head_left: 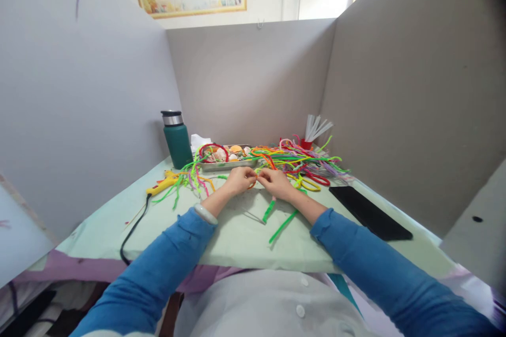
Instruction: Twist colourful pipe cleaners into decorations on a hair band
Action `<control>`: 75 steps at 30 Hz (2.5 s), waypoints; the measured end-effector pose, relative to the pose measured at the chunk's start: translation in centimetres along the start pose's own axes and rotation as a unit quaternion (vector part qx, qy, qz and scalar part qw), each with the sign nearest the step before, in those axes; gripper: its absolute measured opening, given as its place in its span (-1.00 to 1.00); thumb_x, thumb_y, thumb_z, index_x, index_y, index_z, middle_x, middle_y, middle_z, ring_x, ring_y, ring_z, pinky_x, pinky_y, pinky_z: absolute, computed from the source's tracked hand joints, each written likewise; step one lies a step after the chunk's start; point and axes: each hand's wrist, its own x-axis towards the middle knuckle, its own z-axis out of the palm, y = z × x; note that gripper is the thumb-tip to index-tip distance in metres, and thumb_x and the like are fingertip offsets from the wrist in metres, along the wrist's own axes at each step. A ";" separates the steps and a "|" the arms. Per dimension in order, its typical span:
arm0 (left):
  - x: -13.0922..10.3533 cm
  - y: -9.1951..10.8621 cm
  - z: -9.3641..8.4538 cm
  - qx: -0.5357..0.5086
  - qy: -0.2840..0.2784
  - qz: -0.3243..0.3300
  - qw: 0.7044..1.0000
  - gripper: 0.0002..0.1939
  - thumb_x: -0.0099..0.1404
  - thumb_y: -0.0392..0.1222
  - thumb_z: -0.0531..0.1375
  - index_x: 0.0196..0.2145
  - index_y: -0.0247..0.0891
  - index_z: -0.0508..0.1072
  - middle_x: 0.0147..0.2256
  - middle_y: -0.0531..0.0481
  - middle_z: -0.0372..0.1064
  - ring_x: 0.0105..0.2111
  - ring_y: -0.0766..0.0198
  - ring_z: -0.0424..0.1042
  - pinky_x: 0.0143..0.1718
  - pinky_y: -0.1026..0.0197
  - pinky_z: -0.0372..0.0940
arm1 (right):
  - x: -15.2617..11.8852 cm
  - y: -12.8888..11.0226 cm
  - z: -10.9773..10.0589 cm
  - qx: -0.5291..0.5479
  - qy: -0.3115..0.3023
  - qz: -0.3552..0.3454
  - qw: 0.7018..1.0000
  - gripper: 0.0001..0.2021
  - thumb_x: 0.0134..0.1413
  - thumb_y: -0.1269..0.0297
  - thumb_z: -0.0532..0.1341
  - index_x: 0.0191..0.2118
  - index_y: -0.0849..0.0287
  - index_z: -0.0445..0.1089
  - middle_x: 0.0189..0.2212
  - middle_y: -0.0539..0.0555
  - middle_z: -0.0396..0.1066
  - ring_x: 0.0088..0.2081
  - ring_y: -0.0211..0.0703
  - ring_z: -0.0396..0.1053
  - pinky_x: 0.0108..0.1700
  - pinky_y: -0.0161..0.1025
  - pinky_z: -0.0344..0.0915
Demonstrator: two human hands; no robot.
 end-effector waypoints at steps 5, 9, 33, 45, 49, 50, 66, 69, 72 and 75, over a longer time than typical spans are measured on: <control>0.1 -0.2 0.2 0.020 -0.003 0.008 1.000 -0.74 0.09 -0.17 0.09 -0.36 -0.35 0.52 -0.46 -0.03 0.45 -0.50 0.33 0.30 -0.46 0.33 0.15 | -0.1 0.1 0.1 0.007 -0.002 -0.004 1.000 -0.81 0.05 0.25 0.07 -0.45 0.21 0.35 -0.62 -0.05 0.30 -0.56 -0.35 0.18 -0.49 -0.38 -0.03; 0.1 -0.2 0.2 0.021 -0.005 0.014 1.000 -0.73 0.09 -0.18 0.09 -0.35 -0.35 0.52 -0.44 -0.03 0.45 -0.49 0.33 0.31 -0.45 0.34 0.15 | -0.1 0.3 0.2 0.008 -0.002 -0.004 1.000 -0.81 0.05 0.25 0.08 -0.45 0.21 0.35 -0.61 -0.04 0.32 -0.56 -0.34 0.19 -0.49 -0.38 -0.02; 0.0 -0.4 0.6 0.077 -0.014 0.040 0.996 -0.72 0.08 -0.23 0.05 -0.34 -0.33 0.52 -0.46 -0.04 0.45 -0.53 0.34 0.28 -0.46 0.33 0.14 | -0.1 -0.1 0.1 0.001 -0.009 -0.015 1.000 -0.83 0.03 0.27 0.08 -0.47 0.21 0.33 -0.63 -0.05 0.29 -0.57 -0.35 0.17 -0.50 -0.40 -0.03; -0.2 -0.2 0.4 0.087 -0.019 0.043 0.995 -0.70 0.08 -0.23 0.04 -0.31 -0.32 0.52 -0.43 -0.06 0.46 -0.48 0.30 0.31 -0.40 0.32 0.17 | -0.1 0.0 0.1 0.007 -0.015 -0.011 1.000 -0.82 0.03 0.26 0.07 -0.48 0.21 0.32 -0.64 -0.05 0.27 -0.58 -0.35 0.15 -0.51 -0.40 -0.05; -0.2 -0.1 0.4 0.092 -0.022 0.041 0.995 -0.70 0.08 -0.23 0.04 -0.31 -0.32 0.52 -0.41 -0.07 0.47 -0.48 0.30 0.32 -0.40 0.32 0.18 | -0.1 0.1 0.2 0.005 -0.015 -0.012 1.000 -0.82 0.03 0.26 0.08 -0.47 0.20 0.33 -0.64 -0.05 0.28 -0.58 -0.35 0.15 -0.51 -0.40 -0.05; -0.2 -0.1 0.4 0.092 -0.023 0.040 0.995 -0.70 0.08 -0.23 0.05 -0.31 -0.32 0.52 -0.41 -0.07 0.47 -0.48 0.30 0.31 -0.40 0.32 0.18 | -0.1 0.1 0.2 0.006 -0.016 -0.012 1.000 -0.82 0.03 0.26 0.08 -0.47 0.20 0.33 -0.64 -0.05 0.28 -0.58 -0.34 0.15 -0.51 -0.40 -0.05; -0.1 -0.3 0.3 0.065 -0.015 0.031 0.997 -0.72 0.08 -0.21 0.07 -0.32 -0.33 0.51 -0.42 -0.06 0.46 -0.46 0.29 0.33 -0.42 0.32 0.17 | 0.0 0.2 0.3 -0.002 -0.015 -0.017 1.000 -0.81 0.04 0.25 0.07 -0.47 0.21 0.32 -0.63 -0.05 0.27 -0.57 -0.35 0.16 -0.51 -0.40 -0.05; -0.1 -0.2 0.3 0.051 -0.001 0.025 0.998 -0.74 0.06 -0.22 0.09 -0.32 -0.34 0.48 -0.39 -0.06 0.46 -0.43 0.29 0.35 -0.41 0.32 0.18 | 0.0 0.4 0.3 0.002 -0.016 -0.021 1.000 -0.82 0.05 0.25 0.06 -0.47 0.20 0.32 -0.64 -0.06 0.26 -0.57 -0.35 0.17 -0.51 -0.40 -0.04; -0.2 0.0 0.2 0.048 0.004 0.020 0.999 -0.78 0.05 -0.23 0.10 -0.35 -0.34 0.47 -0.42 -0.05 0.45 -0.45 0.29 0.34 -0.41 0.32 0.18 | -0.1 0.5 0.4 0.004 -0.014 -0.022 1.000 -0.82 0.04 0.26 0.07 -0.46 0.20 0.32 -0.64 -0.07 0.26 -0.57 -0.35 0.17 -0.51 -0.41 -0.05; -0.3 0.1 0.2 0.046 0.001 0.016 0.999 -0.79 0.05 -0.23 0.10 -0.38 -0.34 0.47 -0.44 -0.05 0.45 -0.47 0.30 0.34 -0.42 0.32 0.19 | -0.1 0.6 0.5 0.003 -0.013 -0.019 1.000 -0.83 0.04 0.27 0.07 -0.46 0.21 0.33 -0.63 -0.06 0.28 -0.57 -0.35 0.17 -0.51 -0.40 -0.04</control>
